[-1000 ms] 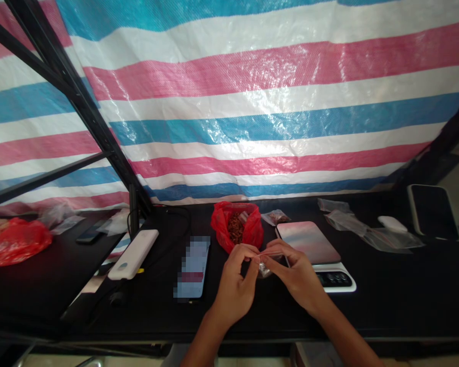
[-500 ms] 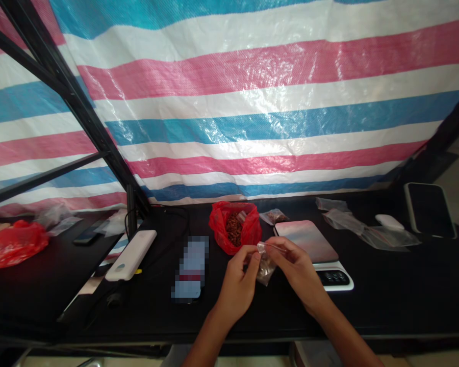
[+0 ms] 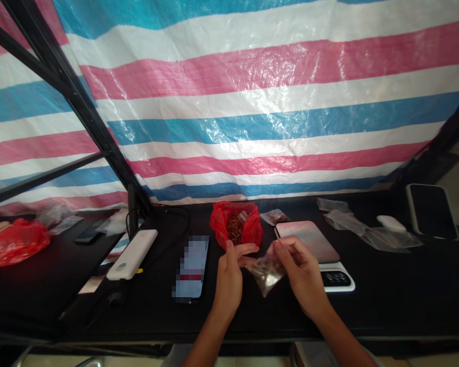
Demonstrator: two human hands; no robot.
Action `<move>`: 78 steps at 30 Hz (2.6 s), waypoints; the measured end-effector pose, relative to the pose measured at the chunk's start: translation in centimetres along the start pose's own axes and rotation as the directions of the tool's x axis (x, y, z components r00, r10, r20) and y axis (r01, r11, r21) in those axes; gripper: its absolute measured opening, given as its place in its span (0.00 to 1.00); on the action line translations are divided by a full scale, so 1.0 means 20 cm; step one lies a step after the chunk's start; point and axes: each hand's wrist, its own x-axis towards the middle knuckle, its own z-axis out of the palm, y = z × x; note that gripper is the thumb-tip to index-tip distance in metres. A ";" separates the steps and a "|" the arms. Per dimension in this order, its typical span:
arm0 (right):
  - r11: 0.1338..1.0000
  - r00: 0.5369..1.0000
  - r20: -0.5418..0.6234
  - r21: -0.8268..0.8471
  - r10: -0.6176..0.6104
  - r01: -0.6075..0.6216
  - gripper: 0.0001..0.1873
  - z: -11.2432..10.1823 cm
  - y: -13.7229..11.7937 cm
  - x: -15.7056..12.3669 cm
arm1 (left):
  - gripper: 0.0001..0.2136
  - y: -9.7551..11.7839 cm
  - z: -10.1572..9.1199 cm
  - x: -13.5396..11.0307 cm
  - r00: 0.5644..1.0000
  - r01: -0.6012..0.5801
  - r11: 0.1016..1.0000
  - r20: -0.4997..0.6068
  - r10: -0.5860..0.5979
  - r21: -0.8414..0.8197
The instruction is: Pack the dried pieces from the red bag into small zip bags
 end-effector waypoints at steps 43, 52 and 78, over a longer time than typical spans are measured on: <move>-0.056 0.995 0.069 -0.996 0.068 0.073 0.22 -0.10 0.01 0.77 | 0.17 0.02 -0.09 -0.08 0.768 -0.639 0.577 0.380 0.516 0.509; -0.093 0.998 -0.056 -0.994 -0.021 -0.058 0.23 -0.33 -0.15 0.85 | 0.17 0.03 -0.10 -0.07 0.761 -0.646 0.574 0.363 0.538 0.503; 0.848 0.921 0.370 -0.443 -0.123 0.291 0.11 0.07 -0.09 0.13 | 0.32 0.00 -0.01 -0.03 0.967 -0.228 0.972 0.134 0.219 0.059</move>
